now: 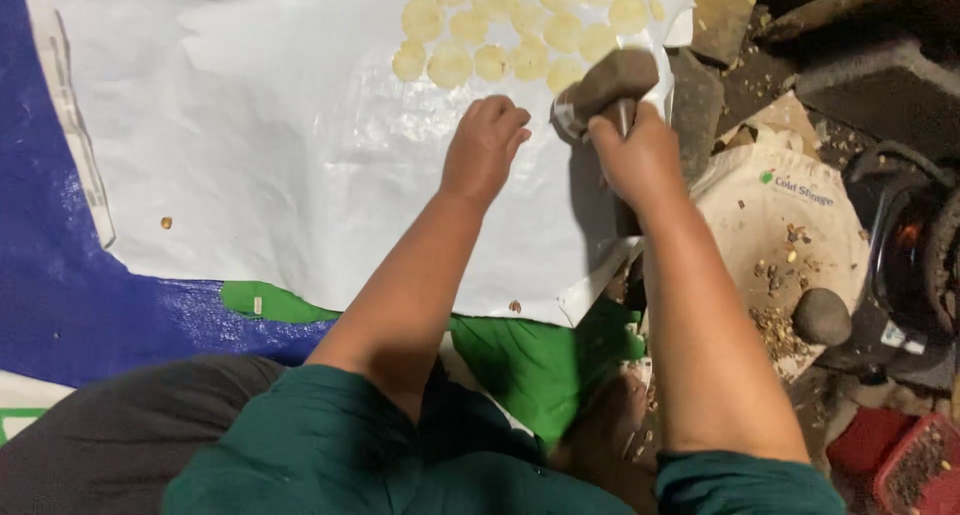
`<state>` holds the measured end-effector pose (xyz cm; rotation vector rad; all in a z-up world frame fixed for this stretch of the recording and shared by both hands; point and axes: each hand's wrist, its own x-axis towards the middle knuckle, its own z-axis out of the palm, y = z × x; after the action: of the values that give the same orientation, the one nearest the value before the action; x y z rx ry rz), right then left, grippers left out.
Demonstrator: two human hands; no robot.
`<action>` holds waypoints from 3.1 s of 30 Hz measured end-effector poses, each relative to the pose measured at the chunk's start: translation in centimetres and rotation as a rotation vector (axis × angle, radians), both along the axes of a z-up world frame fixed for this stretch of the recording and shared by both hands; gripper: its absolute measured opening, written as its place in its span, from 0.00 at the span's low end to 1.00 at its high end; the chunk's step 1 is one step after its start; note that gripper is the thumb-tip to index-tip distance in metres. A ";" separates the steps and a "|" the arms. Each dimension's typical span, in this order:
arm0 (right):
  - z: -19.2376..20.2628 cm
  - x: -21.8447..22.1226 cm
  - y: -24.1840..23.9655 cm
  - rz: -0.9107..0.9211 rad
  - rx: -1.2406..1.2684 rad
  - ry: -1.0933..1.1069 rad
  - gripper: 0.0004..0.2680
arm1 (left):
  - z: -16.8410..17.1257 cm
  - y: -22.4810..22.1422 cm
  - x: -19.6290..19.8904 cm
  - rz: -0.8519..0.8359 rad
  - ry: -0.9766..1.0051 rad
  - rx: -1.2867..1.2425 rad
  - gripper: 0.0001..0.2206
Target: Crushing nuts with a stone, flattening dough with a mallet, and stirring a pot
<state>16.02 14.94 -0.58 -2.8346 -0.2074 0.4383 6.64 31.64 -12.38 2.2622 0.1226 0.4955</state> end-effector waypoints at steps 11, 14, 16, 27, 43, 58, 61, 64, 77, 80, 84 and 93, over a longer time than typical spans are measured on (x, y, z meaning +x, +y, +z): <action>-0.4 -1.2 -1.2 -0.079 0.126 -0.097 0.21 | -1.8 -3.1 3.9 0.057 -0.069 0.104 0.07; 5.1 -1.3 0.2 -0.006 0.281 -0.195 0.13 | -3.9 -4.6 6.5 0.005 -0.174 0.148 0.08; 6.9 -2.2 1.2 0.015 0.462 -0.219 0.06 | -3.7 -4.2 6.4 -0.022 -0.176 0.159 0.08; -2.8 -3.3 -0.4 -0.070 0.083 -0.022 0.21 | 1.1 -1.4 0.3 0.049 -0.068 0.009 0.02; -5.9 -4.9 0.3 -0.085 0.009 -0.240 0.21 | -0.1 -0.8 2.7 0.251 -0.086 0.170 0.04; 2.7 0.2 0.7 0.059 0.073 -0.004 0.19 | 0.4 1.1 -2.5 0.101 -0.029 0.048 0.03; 3.0 -1.5 2.6 0.029 0.125 -0.128 0.26 | 0.7 2.1 -2.5 0.102 0.043 -0.094 0.08; -0.3 -4.2 3.0 -0.037 -0.001 -0.176 0.25 | 0.2 1.9 -1.1 0.081 0.065 -0.084 0.11; 7.1 -3.0 4.9 0.313 0.624 -0.624 0.04 | 1.0 0.5 4.0 0.106 0.162 -0.206 0.27; -2.2 -3.1 5.2 0.065 0.325 -0.371 0.13 | 2.6 1.0 0.7 0.237 0.162 -0.095 0.20; -5.7 -2.9 4.8 -0.001 -0.105 -0.072 0.25 | 0.7 0.2 -3.2 0.214 0.049 0.089 0.06; -2.3 -3.0 6.2 0.023 0.019 -0.164 0.22 | 0.1 1.0 -3.7 0.267 0.043 0.060 0.04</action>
<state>13.06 21.11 -2.88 -2.8524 -0.2746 0.2069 2.90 32.69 -12.25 2.3279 0.4418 0.5966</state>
